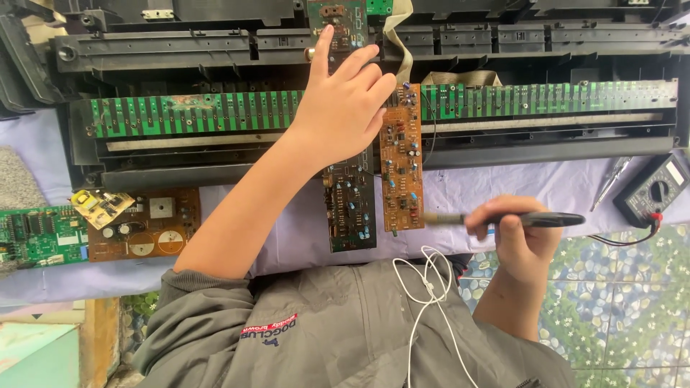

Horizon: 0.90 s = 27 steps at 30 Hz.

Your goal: The person cleans two circuit boards using a brush. They hold one board in their left hand and brush it with their right hand, then switch to the second board and repeat the cleaning process.

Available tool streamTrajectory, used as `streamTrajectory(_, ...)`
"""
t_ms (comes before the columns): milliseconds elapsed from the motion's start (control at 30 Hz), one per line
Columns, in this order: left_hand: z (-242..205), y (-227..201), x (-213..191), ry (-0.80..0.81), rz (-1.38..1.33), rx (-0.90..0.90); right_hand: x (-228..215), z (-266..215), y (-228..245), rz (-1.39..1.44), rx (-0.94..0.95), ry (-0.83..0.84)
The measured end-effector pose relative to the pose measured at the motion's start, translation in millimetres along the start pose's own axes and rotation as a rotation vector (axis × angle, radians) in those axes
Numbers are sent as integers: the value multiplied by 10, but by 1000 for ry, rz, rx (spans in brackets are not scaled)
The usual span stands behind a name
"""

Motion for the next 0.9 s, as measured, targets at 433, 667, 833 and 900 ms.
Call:
streamTrajectory(433, 0, 1, -3, -11, 13, 0, 323, 123, 181, -199, -78, 480)
streamTrajectory(667, -10, -2, 8, -19, 17, 9, 320, 167, 193, -90, -65, 365)
streamTrajectory(833, -10, -4, -4, -9, 19, 3, 306, 221, 188, 73, 19, 460)
streamTrajectory(900, -10, -10, -5, -26, 12, 4, 369, 284, 239, -173, -100, 467)
Point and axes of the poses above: each hand's wrist, its own z-axis towards the middle knuckle, its own x-axis out of the palm, y = z × x, the point moved 2 cm from there along z, towards the middle knuckle, and after that the axes turned 5 degrees about -y, right-handed, at the moved point
